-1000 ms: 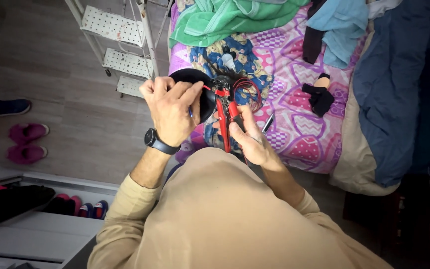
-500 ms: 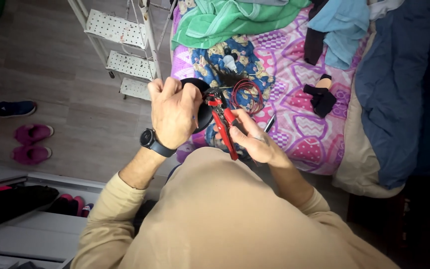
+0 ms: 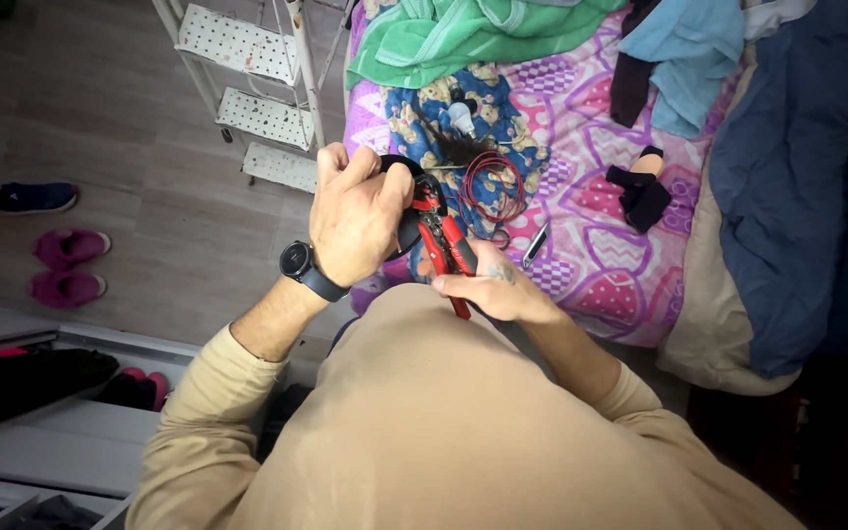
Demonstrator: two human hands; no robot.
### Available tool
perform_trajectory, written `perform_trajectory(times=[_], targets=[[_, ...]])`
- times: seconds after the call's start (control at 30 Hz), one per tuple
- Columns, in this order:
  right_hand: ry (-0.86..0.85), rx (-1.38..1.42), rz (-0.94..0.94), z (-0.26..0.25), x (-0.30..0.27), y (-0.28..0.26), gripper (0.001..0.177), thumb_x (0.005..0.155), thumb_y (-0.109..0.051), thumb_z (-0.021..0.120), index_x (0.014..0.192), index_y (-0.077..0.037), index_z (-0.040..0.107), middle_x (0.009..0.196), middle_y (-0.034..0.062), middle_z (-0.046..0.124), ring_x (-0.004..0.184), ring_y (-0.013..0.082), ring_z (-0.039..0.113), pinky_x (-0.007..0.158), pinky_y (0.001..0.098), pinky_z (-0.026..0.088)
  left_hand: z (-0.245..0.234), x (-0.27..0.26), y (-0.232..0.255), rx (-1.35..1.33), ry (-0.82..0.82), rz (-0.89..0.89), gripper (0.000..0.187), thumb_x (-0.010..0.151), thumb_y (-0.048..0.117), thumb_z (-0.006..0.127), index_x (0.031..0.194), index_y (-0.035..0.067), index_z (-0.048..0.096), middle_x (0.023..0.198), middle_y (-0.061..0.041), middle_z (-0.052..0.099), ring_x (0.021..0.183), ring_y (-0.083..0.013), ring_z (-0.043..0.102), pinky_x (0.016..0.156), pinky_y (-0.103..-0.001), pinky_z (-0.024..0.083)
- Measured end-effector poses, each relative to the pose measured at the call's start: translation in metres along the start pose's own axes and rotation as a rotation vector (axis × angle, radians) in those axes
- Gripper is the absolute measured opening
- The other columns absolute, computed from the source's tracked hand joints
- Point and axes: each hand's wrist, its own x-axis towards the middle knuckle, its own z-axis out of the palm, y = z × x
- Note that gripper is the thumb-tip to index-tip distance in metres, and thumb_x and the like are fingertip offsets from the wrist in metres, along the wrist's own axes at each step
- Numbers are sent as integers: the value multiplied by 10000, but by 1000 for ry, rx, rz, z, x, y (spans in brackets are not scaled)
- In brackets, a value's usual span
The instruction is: Stripping and connecting wires to repair or assemble a lamp fixture.
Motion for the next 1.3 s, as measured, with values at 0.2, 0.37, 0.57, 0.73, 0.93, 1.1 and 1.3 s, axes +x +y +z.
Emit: perform_trajectory(times=[0.2,0.37,0.57,0.73,0.93,1.1,1.3], targets=[[-51,223,-33,1,-1,-1,489,850,-51,595,1325,-1,490,991,65,625,876,193,679,821,361,549,-4,6,4,-10,22,10,190,809,61,691,886,105,523,740,-13,537,886,-252,464,881,-442,326],[-50,239,-43,3,3,8,501,796,-11,547,1294,1,494,920,65,574,765,169,606,702,344,529,-2,7,2,-25,19,12,198,787,46,688,892,101,530,740,1,545,884,-248,465,883,-444,326],[10,254,1,6,4,1,483,760,-7,551,1241,10,505,867,67,557,687,157,570,609,314,481,-1,9,1,-17,17,8,196,786,38,694,886,108,541,735,5,546,882,-242,460,886,-441,325],[45,258,5,8,6,2,468,763,-4,547,1229,2,506,824,66,525,628,150,538,575,306,439,-1,10,-1,3,21,5,193,788,45,701,876,116,544,735,4,546,888,-243,458,886,-439,325],[1,185,-128,8,6,-4,623,776,-2,539,1393,4,455,1084,88,639,1046,215,676,948,369,570,-3,12,0,38,43,-11,178,825,62,727,946,116,607,771,16,595,912,-232,473,879,-442,324],[30,10,-134,5,6,8,616,826,16,557,1439,38,495,1252,188,662,1185,281,629,1056,418,495,-2,13,2,64,50,-43,358,833,66,731,1185,47,669,818,8,642,947,-223,508,898,-456,335],[98,77,-63,16,1,-5,602,862,65,504,1461,38,453,1423,165,601,1354,273,582,1120,417,468,-3,9,0,98,23,-32,361,797,77,740,1148,24,676,784,-17,636,942,-233,507,906,-478,334]])
